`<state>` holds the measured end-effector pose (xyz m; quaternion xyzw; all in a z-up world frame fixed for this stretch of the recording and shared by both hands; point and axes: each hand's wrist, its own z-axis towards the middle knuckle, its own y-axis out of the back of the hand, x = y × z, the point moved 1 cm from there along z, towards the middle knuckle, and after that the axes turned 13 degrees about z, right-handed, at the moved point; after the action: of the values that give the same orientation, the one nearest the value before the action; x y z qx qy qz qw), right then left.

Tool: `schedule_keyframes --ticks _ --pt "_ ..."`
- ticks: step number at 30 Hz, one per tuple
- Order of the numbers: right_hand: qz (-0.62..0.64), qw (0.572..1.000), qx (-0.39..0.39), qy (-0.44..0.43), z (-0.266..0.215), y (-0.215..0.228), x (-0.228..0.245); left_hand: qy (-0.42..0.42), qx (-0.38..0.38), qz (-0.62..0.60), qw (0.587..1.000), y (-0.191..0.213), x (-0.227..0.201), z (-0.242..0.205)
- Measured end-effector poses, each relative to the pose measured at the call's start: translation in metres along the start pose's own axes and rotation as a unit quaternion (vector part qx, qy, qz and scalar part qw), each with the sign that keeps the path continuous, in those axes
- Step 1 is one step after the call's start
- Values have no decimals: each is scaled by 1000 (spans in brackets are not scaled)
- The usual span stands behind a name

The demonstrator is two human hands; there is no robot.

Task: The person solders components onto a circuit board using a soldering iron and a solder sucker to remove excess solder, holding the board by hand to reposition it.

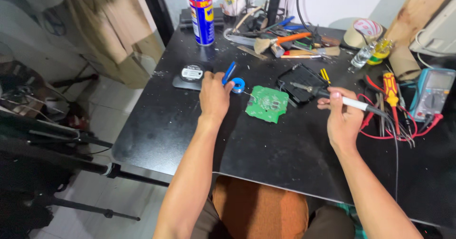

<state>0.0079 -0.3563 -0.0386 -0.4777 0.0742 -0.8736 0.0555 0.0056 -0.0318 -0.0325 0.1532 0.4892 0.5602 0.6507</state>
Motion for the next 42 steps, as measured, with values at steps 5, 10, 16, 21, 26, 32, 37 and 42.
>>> schedule_keyframes --ticks 5,10,16,21,26,32,37,42 --pt "5 1000 -1 -8 1 -1 4 -25 -19 38 999 8 -6 2" --pt "-17 1000 11 -4 3 -3 6 -171 14 -52 984 20 -32 -5" --pt "5 999 25 -30 5 -6 8 -363 180 -38 914 -2 -69 -25" --pt "27 997 51 -45 4 -12 11 -312 216 -85 921 0 -73 -27" --pt "72 995 71 -8 9 -32 30 -265 178 -287 903 8 -84 -27" --pt "113 983 140 -19 30 -52 47 -248 140 -318 904 10 -89 -23" --pt "36 985 157 -64 34 -62 38 -226 151 -302 914 6 -85 -19" --pt "69 989 111 -67 29 -60 21 -230 142 -279 922 2 -85 -19"
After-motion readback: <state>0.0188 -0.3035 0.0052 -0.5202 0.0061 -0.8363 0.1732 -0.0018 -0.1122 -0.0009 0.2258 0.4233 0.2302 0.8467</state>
